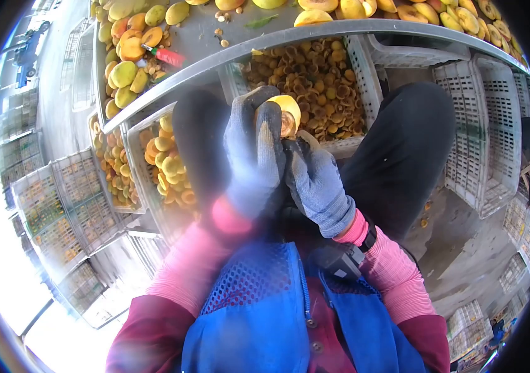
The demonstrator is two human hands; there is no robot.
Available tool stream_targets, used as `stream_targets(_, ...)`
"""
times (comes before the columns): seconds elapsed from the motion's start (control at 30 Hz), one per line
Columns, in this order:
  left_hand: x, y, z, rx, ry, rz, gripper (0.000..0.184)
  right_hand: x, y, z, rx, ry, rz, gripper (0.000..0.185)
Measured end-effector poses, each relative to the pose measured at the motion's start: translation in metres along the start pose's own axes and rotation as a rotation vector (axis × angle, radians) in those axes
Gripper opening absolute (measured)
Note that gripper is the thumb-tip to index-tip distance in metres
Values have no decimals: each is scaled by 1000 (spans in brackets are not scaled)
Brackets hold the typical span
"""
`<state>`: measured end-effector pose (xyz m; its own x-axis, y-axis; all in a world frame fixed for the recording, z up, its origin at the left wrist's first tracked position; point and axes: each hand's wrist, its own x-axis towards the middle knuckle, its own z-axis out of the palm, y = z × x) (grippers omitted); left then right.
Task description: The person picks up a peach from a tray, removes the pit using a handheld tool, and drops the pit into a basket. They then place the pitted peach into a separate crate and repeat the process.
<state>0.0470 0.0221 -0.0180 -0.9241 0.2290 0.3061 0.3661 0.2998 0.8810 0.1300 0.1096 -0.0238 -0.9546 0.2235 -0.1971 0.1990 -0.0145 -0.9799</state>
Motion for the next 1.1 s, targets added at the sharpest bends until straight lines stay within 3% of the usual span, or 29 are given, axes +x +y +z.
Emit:
stream_targets(0.07,0,-9,-5,113,-66,142,21,0,8,1,276,-62,36,32)
stream_targets(0.2,-4,-1,-1,-159,-57,-162,21,1,19,0,464,-136,63,30)
stream_targets(0.3,-4,-3,1,-93,-66,-156,19,1,19,-5,632,-199,178,27)
stream_targets(0.37,1,-10,-6,5,-216,-37,17,-3,12,-9,707,-190,340,24)
stream_targets(0.4,3,-13,-8,63,-281,19,16,-3,16,-7,668,-174,301,23)
stream_targets(0.47,10,-13,-15,-70,-412,-86,15,-5,39,3,529,-134,95,21)
stream_targets(0.53,23,-12,-26,-252,-551,-257,17,1,33,6,575,-120,51,19)
stream_targets(0.57,29,-13,-30,-374,-624,-371,18,0,25,3,719,-135,181,18)
stream_targets(0.63,22,-20,-27,-124,-550,-70,19,3,4,-3,923,-224,390,16)
stream_targets(0.73,19,-15,-28,-8,-516,149,18,1,-2,-18,1103,-431,574,19)
stream_targets(0.83,13,3,-27,-220,-512,-441,19,-3,9,-22,1290,-671,665,31)
stream_targets(0.87,9,1,-25,-244,-463,-322,24,-4,12,-21,1354,-756,695,36)
stream_targets(1.0,5,1,-19,-368,-422,-275,29,-9,16,-7,1807,-926,788,48)
stream_targets(1.1,-5,-2,-14,-590,-401,-481,39,-11,-5,-8,1881,-708,930,48)
